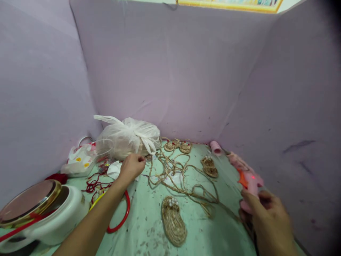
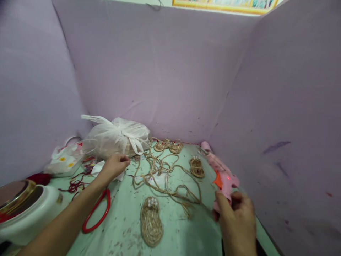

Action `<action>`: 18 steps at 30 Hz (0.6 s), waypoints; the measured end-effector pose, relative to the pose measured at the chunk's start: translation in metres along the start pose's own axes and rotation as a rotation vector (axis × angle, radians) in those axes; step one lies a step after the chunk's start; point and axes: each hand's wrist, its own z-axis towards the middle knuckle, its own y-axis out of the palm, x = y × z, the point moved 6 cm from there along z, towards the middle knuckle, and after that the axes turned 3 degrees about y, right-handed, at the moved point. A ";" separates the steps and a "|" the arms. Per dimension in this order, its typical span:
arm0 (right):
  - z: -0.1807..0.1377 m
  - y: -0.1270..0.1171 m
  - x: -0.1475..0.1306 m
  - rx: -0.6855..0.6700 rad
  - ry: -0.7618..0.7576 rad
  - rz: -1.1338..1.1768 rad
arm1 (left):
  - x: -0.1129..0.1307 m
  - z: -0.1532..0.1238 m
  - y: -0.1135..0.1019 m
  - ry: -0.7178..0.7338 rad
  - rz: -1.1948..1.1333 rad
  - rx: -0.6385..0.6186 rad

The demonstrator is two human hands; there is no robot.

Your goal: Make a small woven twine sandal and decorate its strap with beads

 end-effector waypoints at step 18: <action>-0.008 -0.021 0.023 0.170 0.001 0.138 | 0.037 -0.012 0.007 0.216 -0.183 0.092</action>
